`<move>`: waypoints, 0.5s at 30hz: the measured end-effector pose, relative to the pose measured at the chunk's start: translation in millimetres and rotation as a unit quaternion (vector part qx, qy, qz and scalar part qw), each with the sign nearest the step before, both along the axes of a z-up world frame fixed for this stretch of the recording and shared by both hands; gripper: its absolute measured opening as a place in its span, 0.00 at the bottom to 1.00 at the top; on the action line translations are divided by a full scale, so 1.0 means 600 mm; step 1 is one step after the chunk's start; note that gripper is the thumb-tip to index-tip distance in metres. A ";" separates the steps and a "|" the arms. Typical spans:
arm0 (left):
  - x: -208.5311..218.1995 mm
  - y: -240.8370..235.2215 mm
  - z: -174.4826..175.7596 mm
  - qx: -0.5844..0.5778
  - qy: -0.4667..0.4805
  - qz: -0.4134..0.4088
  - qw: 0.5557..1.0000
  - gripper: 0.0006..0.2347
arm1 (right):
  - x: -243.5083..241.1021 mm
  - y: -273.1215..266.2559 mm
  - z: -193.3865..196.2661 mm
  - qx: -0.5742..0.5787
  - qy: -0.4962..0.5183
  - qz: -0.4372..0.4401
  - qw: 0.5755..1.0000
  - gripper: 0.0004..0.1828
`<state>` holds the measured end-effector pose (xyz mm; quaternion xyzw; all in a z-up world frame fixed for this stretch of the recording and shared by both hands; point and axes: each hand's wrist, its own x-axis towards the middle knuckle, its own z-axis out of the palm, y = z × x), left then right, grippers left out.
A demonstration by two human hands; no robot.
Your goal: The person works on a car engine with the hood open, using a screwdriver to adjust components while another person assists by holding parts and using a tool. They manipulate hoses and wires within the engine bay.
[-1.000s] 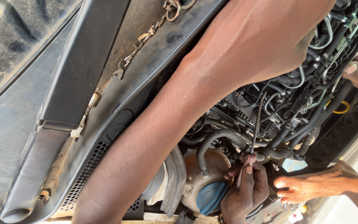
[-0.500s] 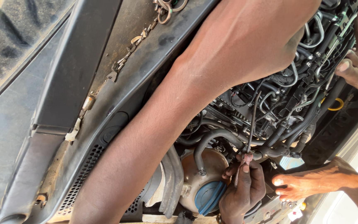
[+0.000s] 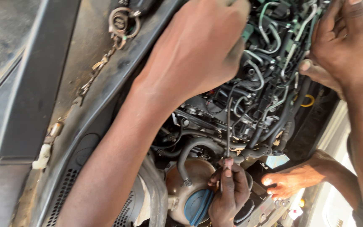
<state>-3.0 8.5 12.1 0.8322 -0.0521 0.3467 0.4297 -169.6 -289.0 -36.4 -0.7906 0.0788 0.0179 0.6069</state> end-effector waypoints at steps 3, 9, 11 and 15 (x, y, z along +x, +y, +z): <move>-0.005 0.000 0.008 0.005 0.024 -0.003 1.000 0.05 | 0.000 -0.009 0.000 0.016 0.013 -0.003 1.000 0.15; -0.006 0.001 0.019 0.025 0.008 -0.015 1.000 0.04 | 0.002 -0.018 -0.001 0.035 0.030 -0.042 0.998 0.16; -0.006 -0.001 0.018 0.026 0.002 -0.013 1.000 0.03 | 0.002 -0.019 -0.002 0.053 0.030 -0.039 0.997 0.15; -0.009 -0.002 0.011 0.016 0.015 -0.007 1.000 0.04 | 0.001 -0.018 -0.001 0.042 0.034 -0.043 0.998 0.16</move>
